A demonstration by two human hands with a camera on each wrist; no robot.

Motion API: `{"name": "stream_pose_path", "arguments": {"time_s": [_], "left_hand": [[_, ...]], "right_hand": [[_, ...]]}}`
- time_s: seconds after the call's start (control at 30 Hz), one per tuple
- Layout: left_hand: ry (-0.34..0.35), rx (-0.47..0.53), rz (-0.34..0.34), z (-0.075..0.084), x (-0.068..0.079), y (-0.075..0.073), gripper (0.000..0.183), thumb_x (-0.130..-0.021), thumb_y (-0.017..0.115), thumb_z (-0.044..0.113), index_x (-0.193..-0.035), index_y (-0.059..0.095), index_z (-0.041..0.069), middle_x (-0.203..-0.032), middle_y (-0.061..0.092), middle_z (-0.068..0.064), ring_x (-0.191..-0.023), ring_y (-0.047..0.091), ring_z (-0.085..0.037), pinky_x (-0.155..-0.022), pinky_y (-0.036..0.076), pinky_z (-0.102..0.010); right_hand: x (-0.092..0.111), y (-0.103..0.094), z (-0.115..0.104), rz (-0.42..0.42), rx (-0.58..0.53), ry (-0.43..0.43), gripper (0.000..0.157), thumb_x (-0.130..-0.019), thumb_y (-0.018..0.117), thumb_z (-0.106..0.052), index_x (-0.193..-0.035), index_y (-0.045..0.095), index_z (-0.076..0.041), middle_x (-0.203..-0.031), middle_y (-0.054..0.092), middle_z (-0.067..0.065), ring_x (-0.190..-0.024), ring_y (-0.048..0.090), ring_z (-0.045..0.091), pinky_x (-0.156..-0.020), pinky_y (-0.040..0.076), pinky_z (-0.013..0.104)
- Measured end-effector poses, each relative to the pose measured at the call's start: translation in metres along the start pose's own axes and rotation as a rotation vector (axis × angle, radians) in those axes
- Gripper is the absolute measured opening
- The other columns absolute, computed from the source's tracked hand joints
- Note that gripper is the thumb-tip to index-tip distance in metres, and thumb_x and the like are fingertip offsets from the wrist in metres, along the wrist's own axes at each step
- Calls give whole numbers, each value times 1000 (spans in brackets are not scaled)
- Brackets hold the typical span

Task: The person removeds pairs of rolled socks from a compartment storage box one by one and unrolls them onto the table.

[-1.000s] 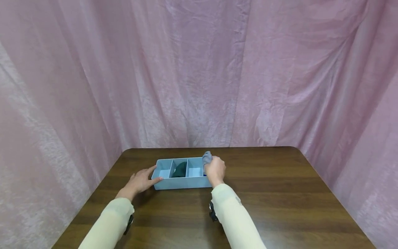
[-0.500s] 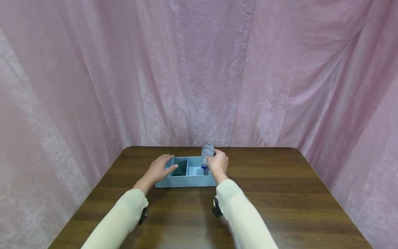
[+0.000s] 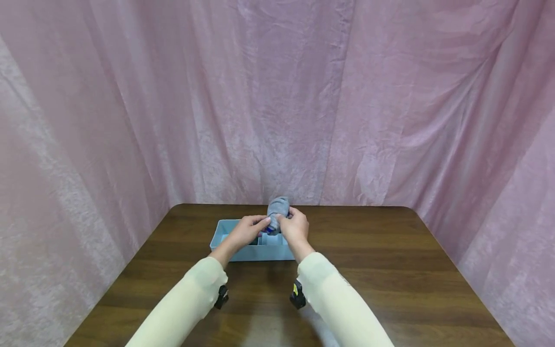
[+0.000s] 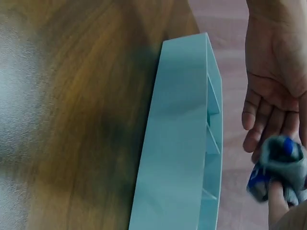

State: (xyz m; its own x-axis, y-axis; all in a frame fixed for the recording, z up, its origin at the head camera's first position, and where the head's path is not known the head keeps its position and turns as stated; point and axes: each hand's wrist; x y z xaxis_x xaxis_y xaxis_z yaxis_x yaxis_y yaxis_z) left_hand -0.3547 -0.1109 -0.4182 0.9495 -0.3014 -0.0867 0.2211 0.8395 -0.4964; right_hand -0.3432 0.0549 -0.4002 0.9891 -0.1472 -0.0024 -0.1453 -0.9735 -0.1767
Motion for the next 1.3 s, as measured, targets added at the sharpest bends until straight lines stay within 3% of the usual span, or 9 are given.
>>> {"name": "stream_pose_path", "arguments": {"time_s": [0.17,0.3,0.53,0.63,0.77,0.9,1.07,1.17,1.3], "left_hand": [[-26,108,48,2,-4,4,47,-99,62,37,-132,62,4,-111,71,-9,-95,67,-20,-85,55,-37],[-75,170,59,4,-4,7,54,-95,69,32,-136,54,-1,-117,67,-16,-93,68,-22,-83,56,-39],[-59,10,157,4,-2,12,42,-86,71,18,-123,54,7,-102,65,-8,-72,59,-18,-59,50,-32],[46,-152,195,3,0,14,42,-80,71,14,-119,54,10,-98,64,-5,-70,56,-18,-58,47,-31],[295,-527,210,3,4,17,46,-79,74,12,-122,57,10,-105,65,-4,-79,59,-17,-64,50,-31],[575,-827,241,1,9,21,46,-78,79,12,-119,59,9,-110,64,-4,-92,61,-18,-68,54,-31],[753,-867,219,-6,10,25,47,-78,82,14,-120,60,11,-118,64,-3,-108,61,-20,-83,54,-32],[757,-835,171,-6,11,26,42,-85,75,18,-125,64,13,-124,62,-3,-117,58,-21,-94,50,-34],[734,-789,169,-2,14,28,24,-96,66,20,-119,72,16,-120,63,0,-115,58,-18,-95,50,-32]], "right_hand": [[3,0,4,-102,-157,44,49,-101,56,-16,-143,44,7,-132,56,24,-118,58,34,-94,51,44],[6,-3,7,-151,-138,56,51,-102,53,-16,-144,41,10,-142,47,27,-130,47,38,-99,47,50],[11,-13,10,-283,-55,89,44,-102,55,-25,-135,53,4,-134,57,21,-124,53,36,-99,46,51],[13,-21,9,-333,-77,119,64,-101,53,-45,-141,46,4,-135,55,26,-120,57,41,-95,50,50],[10,-32,8,-355,-80,180,91,-93,43,-72,-143,42,5,-130,55,33,-101,67,41,-80,57,45],[5,-39,10,-371,-71,251,83,-94,48,-68,-133,50,6,-113,63,27,-78,71,28,-72,59,38],[0,-46,20,-370,-131,247,47,-102,52,-28,-127,53,11,-105,62,18,-79,67,21,-74,58,34],[-2,-51,26,-387,-142,201,41,-103,48,-17,-133,49,11,-115,58,20,-91,63,23,-82,57,39],[-4,-59,31,-444,-118,146,43,-104,46,-11,-143,42,6,-128,53,21,-106,58,28,-90,53,48]]}}
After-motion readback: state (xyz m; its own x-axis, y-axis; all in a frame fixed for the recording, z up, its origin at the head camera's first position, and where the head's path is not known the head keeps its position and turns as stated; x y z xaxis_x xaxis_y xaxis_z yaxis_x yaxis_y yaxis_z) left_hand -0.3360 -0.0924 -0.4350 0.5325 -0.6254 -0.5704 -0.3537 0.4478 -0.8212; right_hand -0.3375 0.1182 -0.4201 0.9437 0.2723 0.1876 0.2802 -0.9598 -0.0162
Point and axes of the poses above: each hand's wrist, its own x-axis away from the middle knuckle, its own y-axis out of the palm, z = x × y
